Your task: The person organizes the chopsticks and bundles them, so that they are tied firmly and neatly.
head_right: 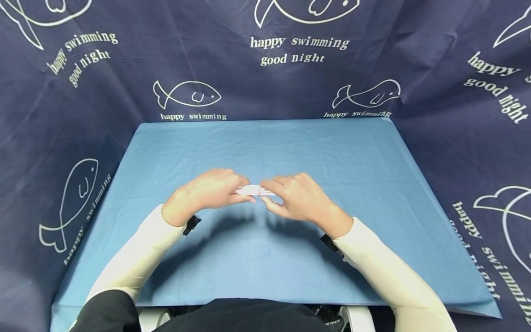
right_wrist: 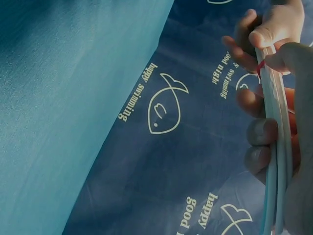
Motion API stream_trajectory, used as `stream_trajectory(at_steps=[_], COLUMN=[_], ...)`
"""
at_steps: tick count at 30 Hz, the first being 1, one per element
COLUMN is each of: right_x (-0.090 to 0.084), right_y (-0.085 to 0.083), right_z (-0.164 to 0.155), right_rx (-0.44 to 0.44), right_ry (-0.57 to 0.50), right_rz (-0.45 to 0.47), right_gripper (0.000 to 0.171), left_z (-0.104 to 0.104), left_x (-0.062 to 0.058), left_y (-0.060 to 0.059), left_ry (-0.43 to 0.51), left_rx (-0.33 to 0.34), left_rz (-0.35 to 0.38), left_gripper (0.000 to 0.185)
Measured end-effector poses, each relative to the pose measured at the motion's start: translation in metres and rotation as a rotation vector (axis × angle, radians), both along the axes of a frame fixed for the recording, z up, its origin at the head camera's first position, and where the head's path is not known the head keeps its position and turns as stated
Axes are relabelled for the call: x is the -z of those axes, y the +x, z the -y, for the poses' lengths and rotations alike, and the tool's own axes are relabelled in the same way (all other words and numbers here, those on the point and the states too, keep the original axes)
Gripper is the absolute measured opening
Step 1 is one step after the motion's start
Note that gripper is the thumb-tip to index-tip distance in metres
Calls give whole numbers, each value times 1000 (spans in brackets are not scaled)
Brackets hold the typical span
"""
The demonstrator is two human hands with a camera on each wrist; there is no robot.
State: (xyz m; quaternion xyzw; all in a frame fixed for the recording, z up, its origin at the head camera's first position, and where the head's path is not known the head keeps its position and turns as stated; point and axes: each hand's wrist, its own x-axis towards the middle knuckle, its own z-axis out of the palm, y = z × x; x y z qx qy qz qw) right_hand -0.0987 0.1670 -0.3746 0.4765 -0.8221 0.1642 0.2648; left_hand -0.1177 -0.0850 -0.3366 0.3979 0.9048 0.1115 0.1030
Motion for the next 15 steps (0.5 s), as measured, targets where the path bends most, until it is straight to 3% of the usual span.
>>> stream_trajectory(at_steps=[2, 9, 15], right_x=[0, 0, 1], right_y=[0, 1, 6], right_z=[0, 3, 6], right_rx=[0, 47, 106], right_ry=[20, 90, 115], right_rz=[-6, -29, 15], right_gripper=[23, 25, 31], left_z=[-1, -8, -6], left_x=[-1, -4, -2], left_y=[1, 6, 8], left_ry=[-39, -139, -95], left_rx=[12, 42, 33], left_rz=[-5, -130, -78], left_gripper=[35, 35, 29])
